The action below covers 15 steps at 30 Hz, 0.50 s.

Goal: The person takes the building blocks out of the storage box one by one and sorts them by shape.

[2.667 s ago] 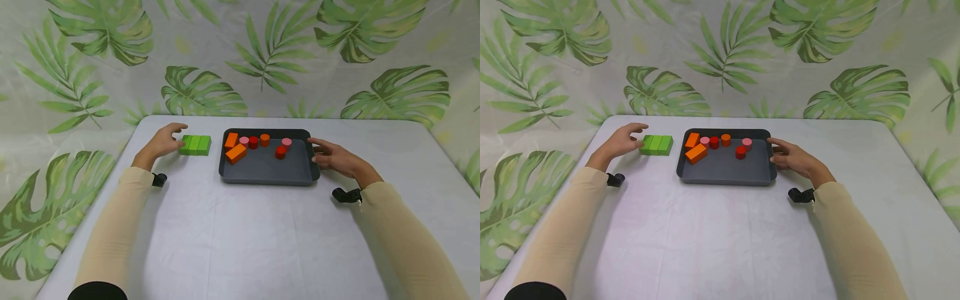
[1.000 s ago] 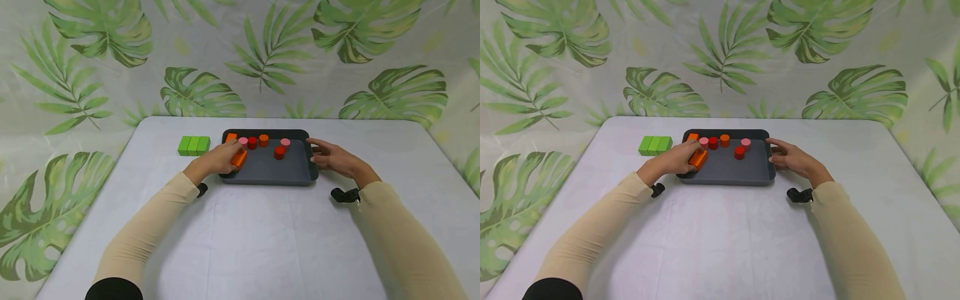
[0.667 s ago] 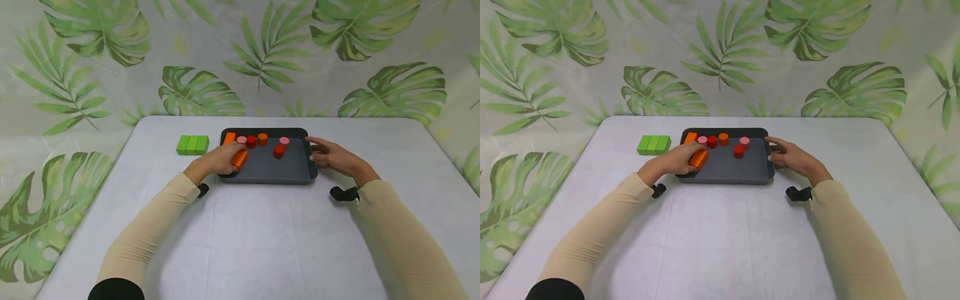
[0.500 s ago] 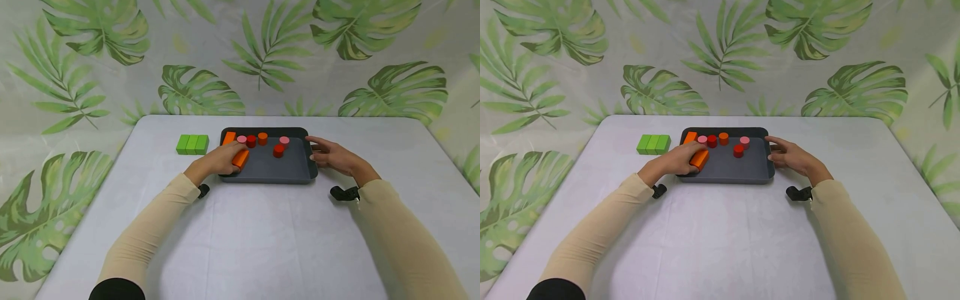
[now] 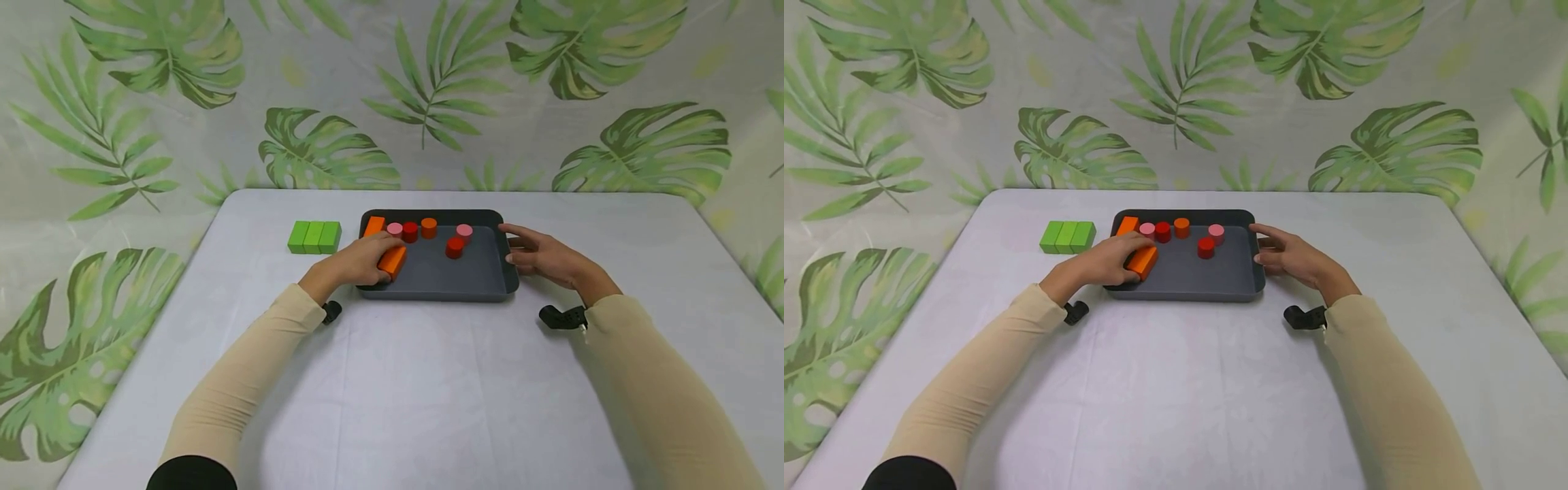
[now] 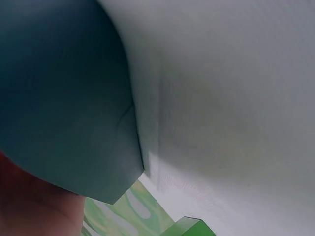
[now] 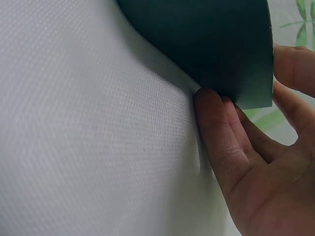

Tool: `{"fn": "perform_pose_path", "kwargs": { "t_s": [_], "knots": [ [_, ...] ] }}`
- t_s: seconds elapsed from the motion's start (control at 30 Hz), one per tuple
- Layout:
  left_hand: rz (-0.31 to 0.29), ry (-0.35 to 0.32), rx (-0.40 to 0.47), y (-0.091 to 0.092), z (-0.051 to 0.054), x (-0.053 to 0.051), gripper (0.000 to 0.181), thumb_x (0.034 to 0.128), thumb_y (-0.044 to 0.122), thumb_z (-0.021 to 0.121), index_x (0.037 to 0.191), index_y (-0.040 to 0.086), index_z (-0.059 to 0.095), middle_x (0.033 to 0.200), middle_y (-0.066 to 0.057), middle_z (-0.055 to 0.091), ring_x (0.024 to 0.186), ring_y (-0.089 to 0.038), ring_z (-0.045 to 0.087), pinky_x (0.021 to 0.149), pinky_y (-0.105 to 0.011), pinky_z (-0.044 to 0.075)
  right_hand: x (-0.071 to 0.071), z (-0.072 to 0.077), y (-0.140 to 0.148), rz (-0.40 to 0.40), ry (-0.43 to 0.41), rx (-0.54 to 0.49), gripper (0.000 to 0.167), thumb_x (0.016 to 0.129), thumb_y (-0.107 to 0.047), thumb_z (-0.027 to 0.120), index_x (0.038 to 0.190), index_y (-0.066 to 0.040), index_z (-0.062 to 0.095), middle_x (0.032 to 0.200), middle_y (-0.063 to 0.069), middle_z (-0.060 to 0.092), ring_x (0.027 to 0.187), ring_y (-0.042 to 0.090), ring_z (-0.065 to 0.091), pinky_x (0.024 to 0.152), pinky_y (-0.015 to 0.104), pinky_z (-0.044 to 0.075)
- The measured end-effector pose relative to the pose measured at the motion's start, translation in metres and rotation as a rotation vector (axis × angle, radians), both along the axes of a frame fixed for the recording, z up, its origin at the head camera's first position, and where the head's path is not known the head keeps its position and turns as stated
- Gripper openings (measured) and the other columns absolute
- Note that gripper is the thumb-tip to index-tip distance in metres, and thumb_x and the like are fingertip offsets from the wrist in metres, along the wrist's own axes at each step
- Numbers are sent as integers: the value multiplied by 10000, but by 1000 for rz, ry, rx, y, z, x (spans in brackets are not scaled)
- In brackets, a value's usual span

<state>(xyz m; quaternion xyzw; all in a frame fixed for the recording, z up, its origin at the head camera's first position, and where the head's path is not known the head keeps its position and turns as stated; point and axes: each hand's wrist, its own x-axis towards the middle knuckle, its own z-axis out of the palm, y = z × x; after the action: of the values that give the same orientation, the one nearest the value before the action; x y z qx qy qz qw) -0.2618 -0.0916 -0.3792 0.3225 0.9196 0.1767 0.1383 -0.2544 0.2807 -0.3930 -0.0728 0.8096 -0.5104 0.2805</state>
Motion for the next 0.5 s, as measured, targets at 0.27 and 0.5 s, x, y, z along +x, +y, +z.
{"fn": "perform_pose_path", "kwargs": {
  "t_s": [0.27,0.5],
  "knots": [
    [-7,65,45,-7,12,2,654,859,163,751,1446,55,483,1439,-120,528,1238,-264,525,1089,-407,451,-1,0,-1,-4,1,6,781,1011,-153,547,1611,-263,59,1658,225,95,1511,434,223,1185,584,289],
    [12,102,162,-28,36,8,660,843,140,768,1438,59,493,1374,-129,544,1130,-265,547,968,-415,513,-3,0,-1,0,-4,11,790,1011,-161,550,1611,-278,50,1659,225,90,1510,434,224,1184,582,292]
  ]
}}
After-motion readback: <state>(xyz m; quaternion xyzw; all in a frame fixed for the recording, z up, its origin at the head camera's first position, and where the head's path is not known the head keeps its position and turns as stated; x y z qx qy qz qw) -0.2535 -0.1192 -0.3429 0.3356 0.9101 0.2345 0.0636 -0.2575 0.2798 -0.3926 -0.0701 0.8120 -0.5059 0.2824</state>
